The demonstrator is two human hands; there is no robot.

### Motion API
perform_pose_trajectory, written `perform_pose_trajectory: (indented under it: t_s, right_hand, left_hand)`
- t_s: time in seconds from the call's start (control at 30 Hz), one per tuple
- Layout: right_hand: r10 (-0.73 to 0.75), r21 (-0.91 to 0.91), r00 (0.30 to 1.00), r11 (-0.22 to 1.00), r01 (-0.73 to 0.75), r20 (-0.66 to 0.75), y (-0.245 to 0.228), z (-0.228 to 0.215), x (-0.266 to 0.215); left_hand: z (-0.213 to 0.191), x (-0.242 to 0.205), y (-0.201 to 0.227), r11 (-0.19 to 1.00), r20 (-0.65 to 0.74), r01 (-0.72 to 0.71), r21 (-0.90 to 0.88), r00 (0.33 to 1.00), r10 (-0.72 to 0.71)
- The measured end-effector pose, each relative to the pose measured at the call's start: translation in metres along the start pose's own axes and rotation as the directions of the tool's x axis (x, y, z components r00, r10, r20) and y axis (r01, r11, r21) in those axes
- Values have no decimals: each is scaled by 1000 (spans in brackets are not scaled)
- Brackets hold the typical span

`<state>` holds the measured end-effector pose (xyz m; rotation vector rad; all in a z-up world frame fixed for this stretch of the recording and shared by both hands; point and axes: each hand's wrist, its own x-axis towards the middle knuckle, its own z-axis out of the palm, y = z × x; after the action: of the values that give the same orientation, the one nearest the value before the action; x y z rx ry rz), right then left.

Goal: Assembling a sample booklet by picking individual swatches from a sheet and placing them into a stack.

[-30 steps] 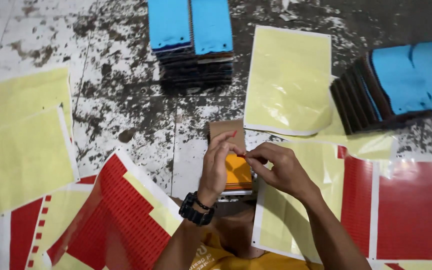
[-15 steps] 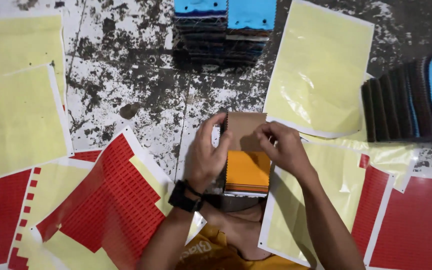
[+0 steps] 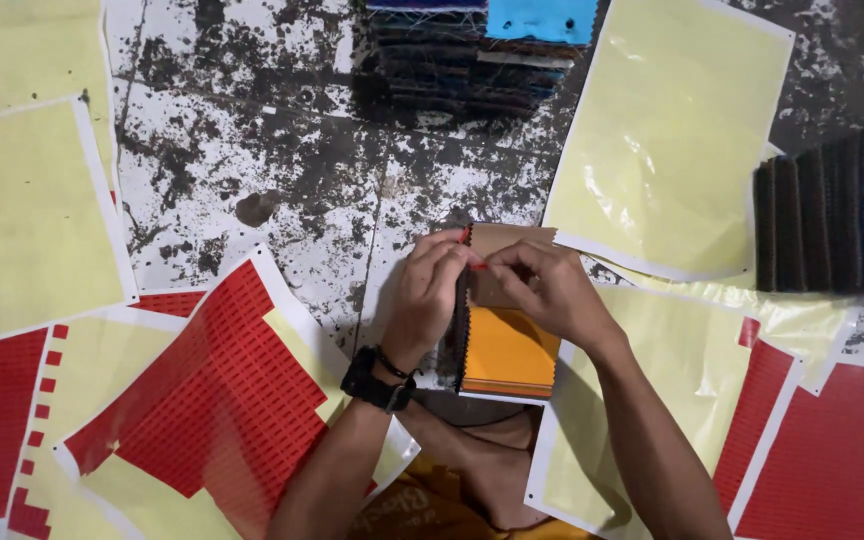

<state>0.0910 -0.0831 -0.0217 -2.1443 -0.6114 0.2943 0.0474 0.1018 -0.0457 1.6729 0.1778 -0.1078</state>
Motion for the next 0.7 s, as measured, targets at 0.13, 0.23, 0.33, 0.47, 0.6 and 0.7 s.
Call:
perform_pose_trajectory:
  t_s: [0.13,0.23,0.33,0.47,0.6,0.7]
  right_hand:
    - [47,-55,995,997,-52,-92,24,2,8]
    - [196,-23,980,980,-198,-42,37,3,19]
    - [152,-26,988,988,-152,19,45,10,28]
    - [181,-42,982,983,-179,49,58,16,33]
    - [232,-126,971,967,-223,58,72,22,35]
    - [286,-161,957,948,-275,48,59,24,36]
  left_hand:
    - [-7,4,17,958,-110,-172,232,973,201]
    - [-13,16,10,912,-117,78,403,993,-33]
    - [-12,30,-11,818,-84,153,554,988,-128]
    - [-7,42,-24,833,-75,56,551,997,-17]
    - [-1,47,-27,855,-134,-70,514,978,161]
    - [9,52,-17,874,-163,-70,480,972,167]
